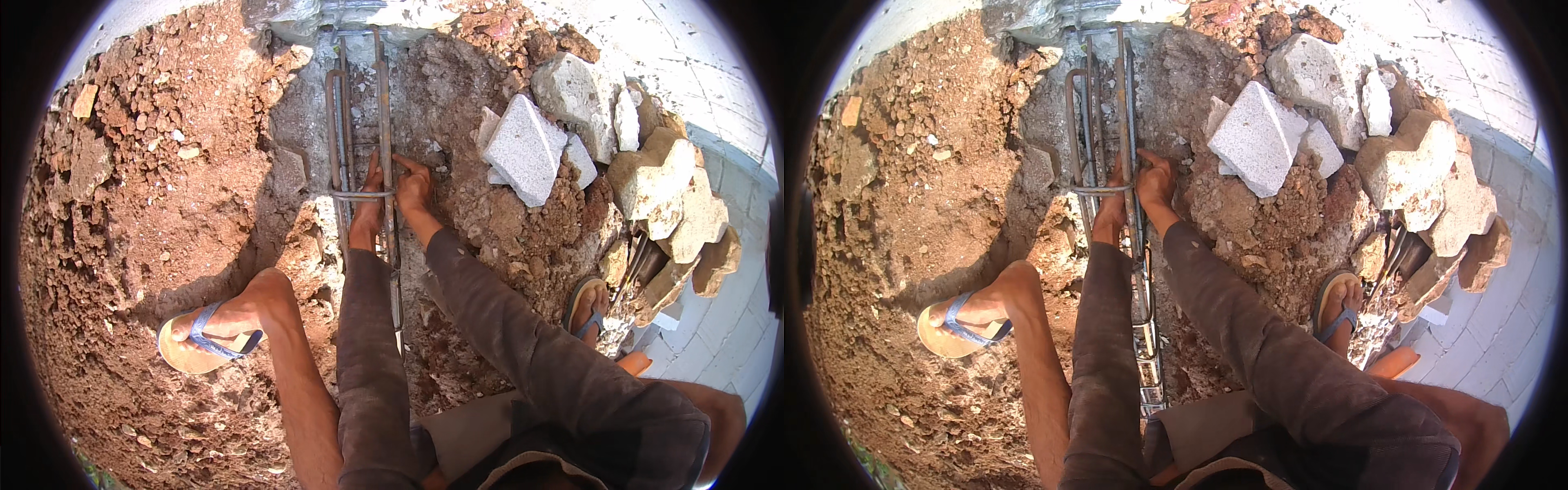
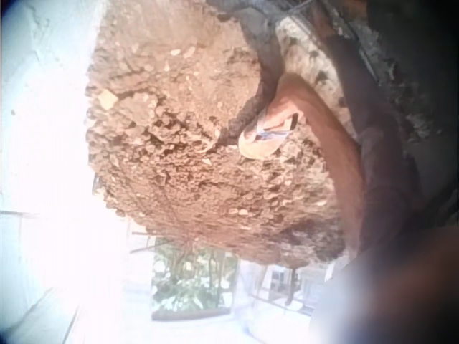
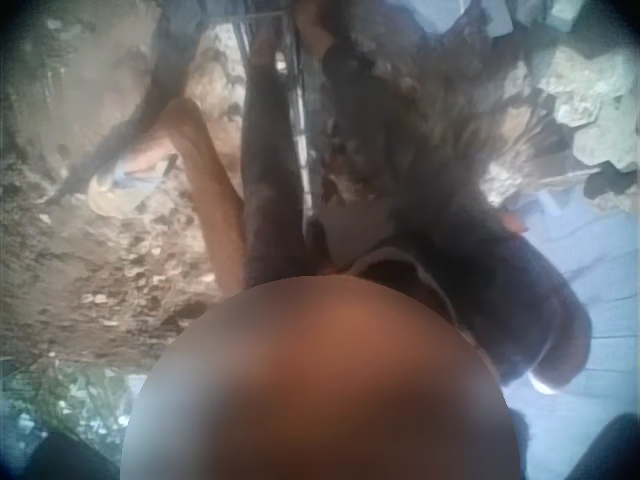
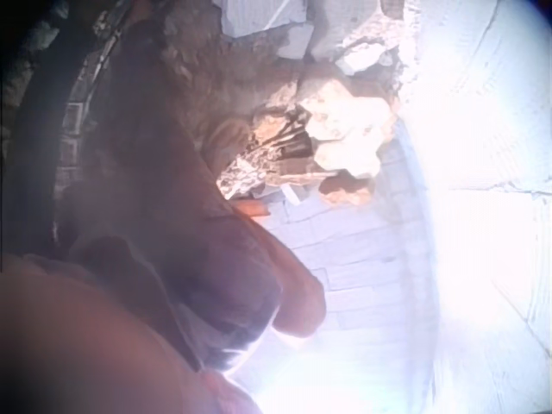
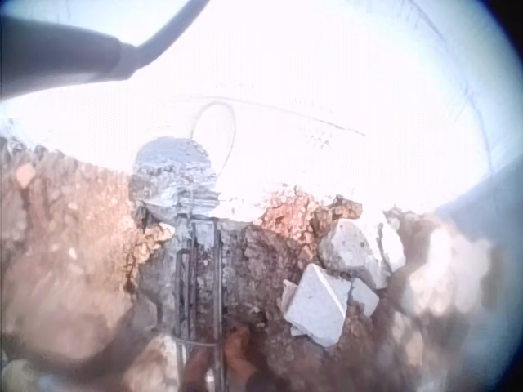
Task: The person uses pliers to twist wire ties around a metal rebar cage, securing the bars together. They repeatedly pick up wire ties, wrap them around the rebar intersections, and twist them tight with pliers.
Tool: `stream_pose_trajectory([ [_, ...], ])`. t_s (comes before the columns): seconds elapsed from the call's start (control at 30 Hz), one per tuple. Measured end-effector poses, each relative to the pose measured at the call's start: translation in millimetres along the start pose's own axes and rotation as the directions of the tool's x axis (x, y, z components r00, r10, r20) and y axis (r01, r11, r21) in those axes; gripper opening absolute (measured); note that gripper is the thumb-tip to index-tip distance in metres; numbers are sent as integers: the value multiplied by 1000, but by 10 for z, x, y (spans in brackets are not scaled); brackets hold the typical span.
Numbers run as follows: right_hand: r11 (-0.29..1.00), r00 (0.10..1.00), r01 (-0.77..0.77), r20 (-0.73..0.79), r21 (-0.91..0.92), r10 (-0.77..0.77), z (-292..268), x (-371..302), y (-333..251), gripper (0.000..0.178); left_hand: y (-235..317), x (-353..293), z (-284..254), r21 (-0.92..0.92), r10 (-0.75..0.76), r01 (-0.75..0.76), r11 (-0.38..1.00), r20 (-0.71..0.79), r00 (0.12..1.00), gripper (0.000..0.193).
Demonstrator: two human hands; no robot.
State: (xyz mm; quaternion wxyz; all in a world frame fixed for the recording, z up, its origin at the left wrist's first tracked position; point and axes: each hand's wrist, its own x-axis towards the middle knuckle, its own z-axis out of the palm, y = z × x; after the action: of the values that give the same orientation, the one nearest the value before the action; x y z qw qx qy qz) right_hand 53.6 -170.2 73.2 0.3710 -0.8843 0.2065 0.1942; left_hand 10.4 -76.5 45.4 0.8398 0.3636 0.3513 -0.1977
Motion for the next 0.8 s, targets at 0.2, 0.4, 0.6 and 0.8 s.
stream_pose_trajectory([
  [0.2, 959, 985, -163, 90, 232, 146, -41, 6, -97, 43, 8, -5, 10, -2, 37, -37, 999, -4, 999, 59],
  [0.4, 967, 989, -146, 25, 210, 144, 12, -48, 4, 41, -59, -69, 54, -34, 63, -65, 997, -65, 996, 43],
  [0.6, 983, 990, -140, 9, 116, 140, 24, -96, 51, 36, -137, -62, 49, 120, 253, -240, 963, -109, 961, 33],
  [0.8, 907, 972, -234, 78, 349, 221, 27, -177, 30, 33, -193, -18, -5, 7, 80, -80, 997, -174, 981, 30],
])
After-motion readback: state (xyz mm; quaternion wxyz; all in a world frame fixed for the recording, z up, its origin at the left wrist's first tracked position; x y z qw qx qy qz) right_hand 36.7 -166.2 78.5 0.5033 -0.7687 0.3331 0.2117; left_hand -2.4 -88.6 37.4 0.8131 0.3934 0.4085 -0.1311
